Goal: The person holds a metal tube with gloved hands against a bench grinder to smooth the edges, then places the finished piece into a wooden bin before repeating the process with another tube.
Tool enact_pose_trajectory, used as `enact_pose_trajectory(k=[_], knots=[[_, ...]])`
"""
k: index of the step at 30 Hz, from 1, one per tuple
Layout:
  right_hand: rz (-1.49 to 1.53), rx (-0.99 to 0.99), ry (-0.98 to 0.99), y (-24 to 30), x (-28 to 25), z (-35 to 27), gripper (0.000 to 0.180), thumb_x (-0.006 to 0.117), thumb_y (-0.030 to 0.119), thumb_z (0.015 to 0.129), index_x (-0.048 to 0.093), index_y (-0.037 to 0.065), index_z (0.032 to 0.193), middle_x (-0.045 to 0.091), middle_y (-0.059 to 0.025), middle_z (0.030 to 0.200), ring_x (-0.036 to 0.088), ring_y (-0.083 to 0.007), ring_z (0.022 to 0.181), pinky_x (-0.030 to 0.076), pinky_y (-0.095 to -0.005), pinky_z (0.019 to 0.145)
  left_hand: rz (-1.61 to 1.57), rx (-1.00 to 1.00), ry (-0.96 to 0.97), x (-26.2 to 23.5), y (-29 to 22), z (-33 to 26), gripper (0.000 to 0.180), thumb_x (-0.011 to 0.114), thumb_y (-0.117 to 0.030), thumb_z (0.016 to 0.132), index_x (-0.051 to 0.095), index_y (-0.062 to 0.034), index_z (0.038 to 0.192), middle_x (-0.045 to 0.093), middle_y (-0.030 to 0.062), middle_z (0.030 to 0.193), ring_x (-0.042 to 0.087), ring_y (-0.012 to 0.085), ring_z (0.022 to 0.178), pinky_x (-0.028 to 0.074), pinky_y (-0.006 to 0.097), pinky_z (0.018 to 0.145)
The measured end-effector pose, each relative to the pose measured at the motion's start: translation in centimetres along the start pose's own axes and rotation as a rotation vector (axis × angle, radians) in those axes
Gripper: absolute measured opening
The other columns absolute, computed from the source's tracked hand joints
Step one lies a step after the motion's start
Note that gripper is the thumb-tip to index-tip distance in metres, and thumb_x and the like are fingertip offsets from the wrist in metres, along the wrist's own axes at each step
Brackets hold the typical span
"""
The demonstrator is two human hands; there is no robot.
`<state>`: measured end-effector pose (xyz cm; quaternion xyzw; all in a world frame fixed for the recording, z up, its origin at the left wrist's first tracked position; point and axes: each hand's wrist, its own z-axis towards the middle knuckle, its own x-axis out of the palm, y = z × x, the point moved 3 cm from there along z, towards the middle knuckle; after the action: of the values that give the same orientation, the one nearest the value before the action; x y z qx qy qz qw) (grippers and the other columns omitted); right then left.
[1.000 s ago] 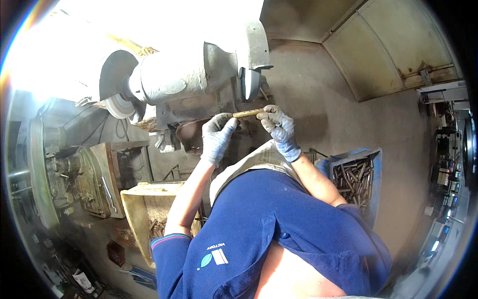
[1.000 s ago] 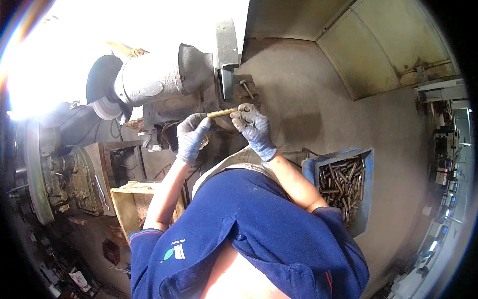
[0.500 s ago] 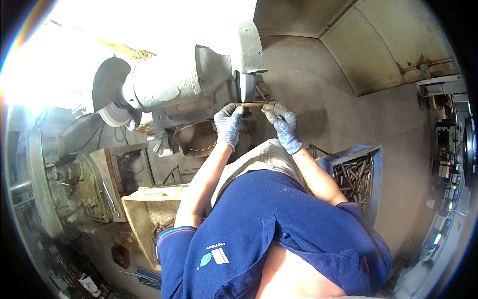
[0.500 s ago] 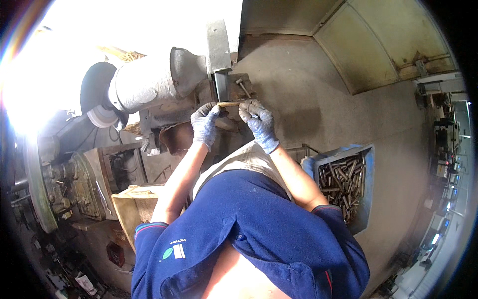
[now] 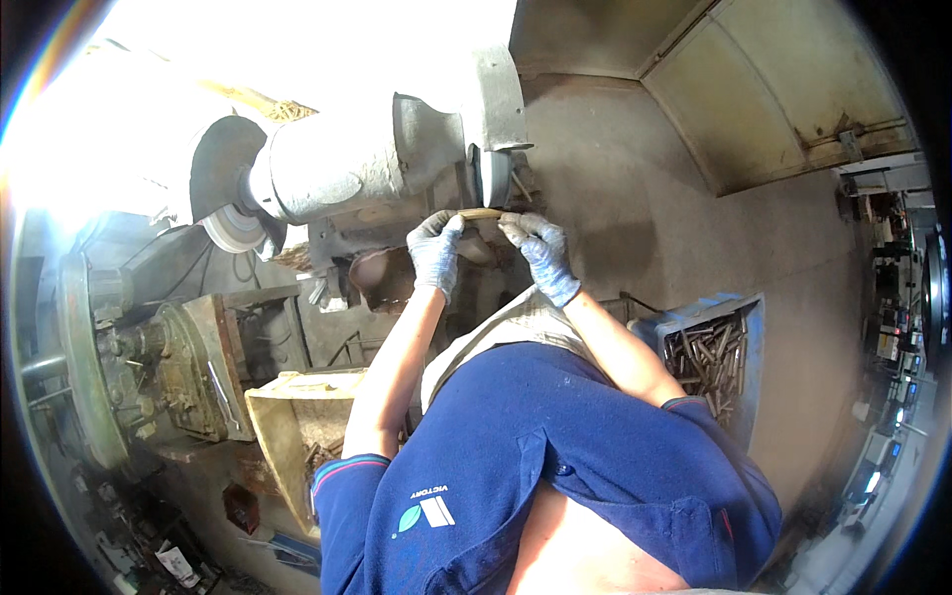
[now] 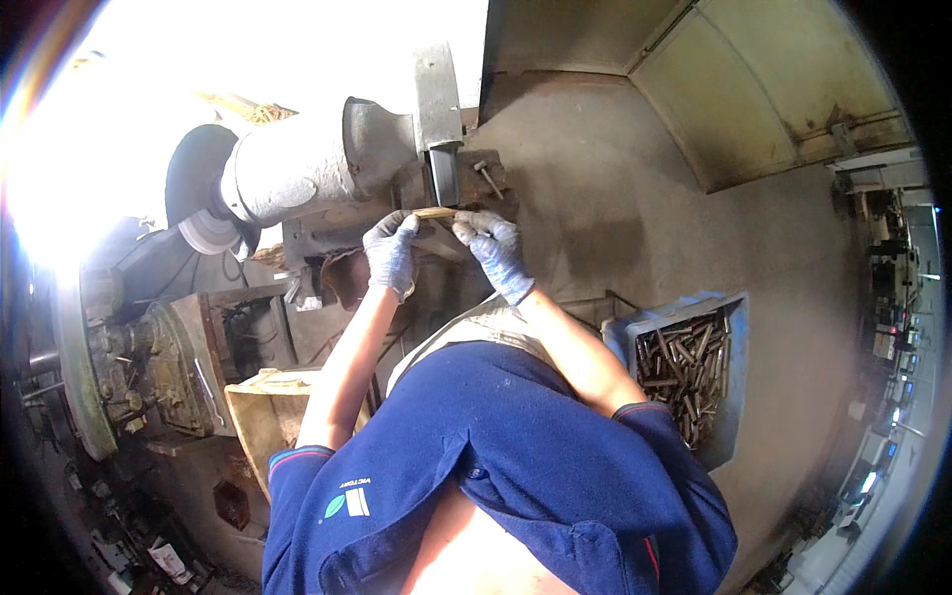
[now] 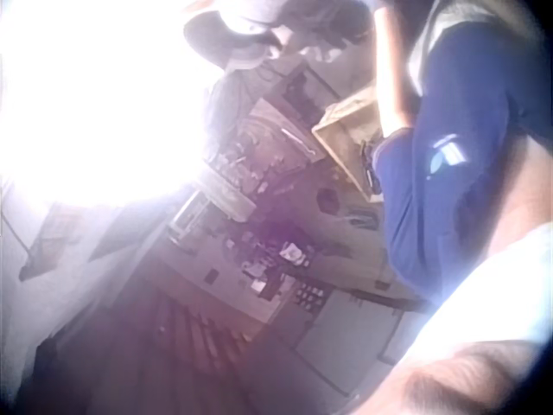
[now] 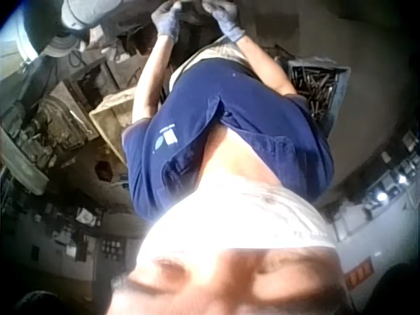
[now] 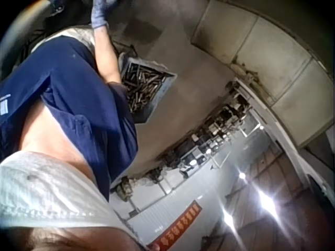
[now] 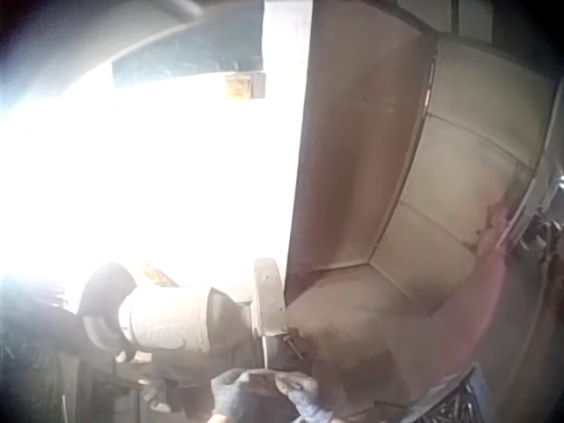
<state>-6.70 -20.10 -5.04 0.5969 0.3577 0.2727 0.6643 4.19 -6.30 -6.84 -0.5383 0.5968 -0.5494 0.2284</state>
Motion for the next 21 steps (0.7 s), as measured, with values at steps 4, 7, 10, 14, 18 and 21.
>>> enact_pose_trajectory(k=[4, 7, 10, 14, 18, 21], knots=[[0.099, 0.042, -0.084, -2.9, -2.5, 0.5, 0.018, 0.071, 0.019, 0.079, 0.07, 0.004, 0.087, 0.068, -0.0047, 0.082, 0.059, -0.0125, 0.075, 0.047, -0.0272, 0.07, 0.016, -0.034, 0.027, 2.8, 0.8, 0.3, 0.008, 0.059, 0.0, 0.083, 0.066, 0.0034, 0.082, 0.067, 0.009, 0.073, 0.063, 0.0144, 0.064, 0.051, 0.026, 0.061], [0.024, 0.044, -0.065, -3.6, -2.9, 0.8, 0.021, 0.07, 0.023, 0.079, 0.07, 0.003, 0.085, 0.067, -0.0042, 0.078, 0.058, -0.0113, 0.074, 0.046, -0.0266, 0.068, -0.037, -0.028, 0.037, 3.0, 1.4, 0.4, 0.007, 0.06, 0.0, 0.082, 0.066, 0.0034, 0.082, 0.067, 0.0094, 0.073, 0.063, 0.0154, 0.063, 0.051, 0.027, 0.061], [0.031, 0.066, -0.028, -3.1, -1.6, 0.9, 0.025, 0.07, 0.026, 0.08, 0.07, 0.002, 0.088, 0.067, -0.0031, 0.079, 0.057, -0.0097, 0.074, 0.045, -0.0257, 0.067, 0.027, -0.027, -0.014, 2.0, 0.4, 0.2, 0.007, 0.06, 0.0, 0.082, 0.066, 0.0036, 0.083, 0.066, 0.0088, 0.073, 0.063, 0.0154, 0.063, 0.052, 0.027, 0.061], [0.122, 0.143, 0.035, -2.1, 0.9, 0.9, 0.025, 0.069, 0.022, 0.081, 0.07, 0.002, 0.095, 0.067, -0.0019, 0.084, 0.057, -0.0079, 0.077, 0.046, -0.0233, 0.071, 0.056, -0.026, -0.084, -1.3, 1.4, 1.4, 0.006, 0.061, -0.001, 0.083, 0.065, 0.0022, 0.085, 0.066, 0.0058, 0.076, 0.062, 0.0133, 0.065, 0.05, 0.025, 0.062], [0.298, 0.162, 0.064, -2.0, 2.2, 0.6, 0.026, 0.07, 0.016, 0.081, 0.067, 0.0, 0.1, 0.067, -0.0032, 0.09, 0.059, -0.0094, 0.083, 0.047, -0.0226, 0.077, -0.01, -0.042, -0.008, -1.9, -1.1, 0.1, 0.005, 0.063, -0.006, 0.084, 0.065, -0.0019, 0.086, 0.066, 0.0039, 0.078, 0.062, 0.0113, 0.067, 0.049, 0.024, 0.063], [0.248, -0.058, 0.096, 0.1, 1.9, -0.7, 0.029, 0.071, 0.018, 0.079, 0.066, -0.001, 0.1, 0.065, -0.0081, 0.098, 0.06, -0.0137, 0.092, 0.048, -0.025, 0.082, 0.009, 0.027, 0.075, -2.2, -3.2, -1.8, 0.009, 0.065, -0.007, 0.083, 0.065, -0.0014, 0.09, 0.066, 0.0033, 0.08, 0.06, 0.0095, 0.069, 0.048, 0.023, 0.064]])
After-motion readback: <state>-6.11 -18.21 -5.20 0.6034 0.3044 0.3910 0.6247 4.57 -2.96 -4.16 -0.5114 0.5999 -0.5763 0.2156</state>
